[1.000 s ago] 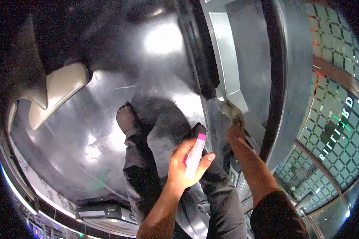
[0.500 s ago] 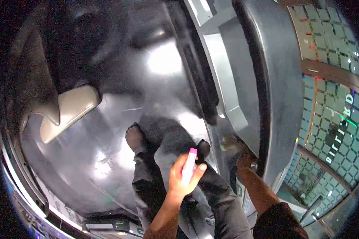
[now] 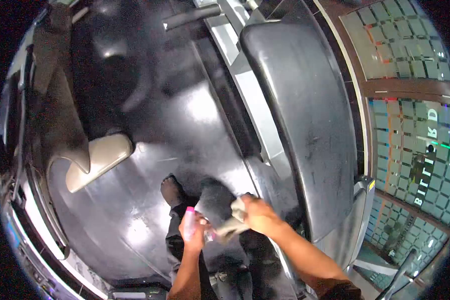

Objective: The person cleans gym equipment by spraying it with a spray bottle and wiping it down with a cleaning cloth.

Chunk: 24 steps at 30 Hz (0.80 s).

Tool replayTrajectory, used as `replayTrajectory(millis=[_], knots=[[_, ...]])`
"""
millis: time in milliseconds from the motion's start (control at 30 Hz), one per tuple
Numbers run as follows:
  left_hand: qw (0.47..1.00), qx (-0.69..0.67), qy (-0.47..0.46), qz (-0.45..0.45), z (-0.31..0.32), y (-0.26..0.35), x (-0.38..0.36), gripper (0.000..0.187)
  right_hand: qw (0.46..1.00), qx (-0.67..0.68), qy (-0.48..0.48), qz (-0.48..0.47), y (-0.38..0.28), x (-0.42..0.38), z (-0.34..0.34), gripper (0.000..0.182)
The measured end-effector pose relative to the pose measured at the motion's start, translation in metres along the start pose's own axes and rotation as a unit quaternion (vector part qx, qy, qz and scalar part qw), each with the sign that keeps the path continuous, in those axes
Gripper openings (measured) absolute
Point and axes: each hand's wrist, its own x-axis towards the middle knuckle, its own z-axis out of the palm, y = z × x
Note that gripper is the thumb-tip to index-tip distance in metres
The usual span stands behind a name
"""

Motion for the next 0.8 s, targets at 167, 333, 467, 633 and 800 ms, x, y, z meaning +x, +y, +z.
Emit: replayTrajectory(millis=[167, 333, 467, 633, 800], knots=[[0.996, 0.054, 0.068, -0.011, -0.035, 0.040, -0.027, 0.028, 0.871, 0.173, 0.441, -0.128, -0.058, -0.032, -0.153, 0.052], [0.993, 0.116, 0.008, 0.020, -0.070, 0.078, -0.036, 0.027, 0.918, -0.056, 0.372, 0.125, -0.046, 0.017, -0.210, 0.083], [0.998, 0.056, -0.008, 0.012, -0.036, 0.149, -0.041, 0.030, 0.952, -0.035, 0.261, 0.157, -0.053, 0.015, -0.239, 0.072], [0.992, 0.084, -0.058, 0.068, -0.025, 0.170, -0.024, 0.033, 0.956, 0.006, 0.253, 0.149, -0.035, 0.034, -0.240, 0.060], [0.978, 0.143, -0.103, 0.109, 0.016, 0.232, -0.005, 0.036, 0.957, 0.023, 0.228, 0.180, -0.041, 0.034, -0.246, 0.053]])
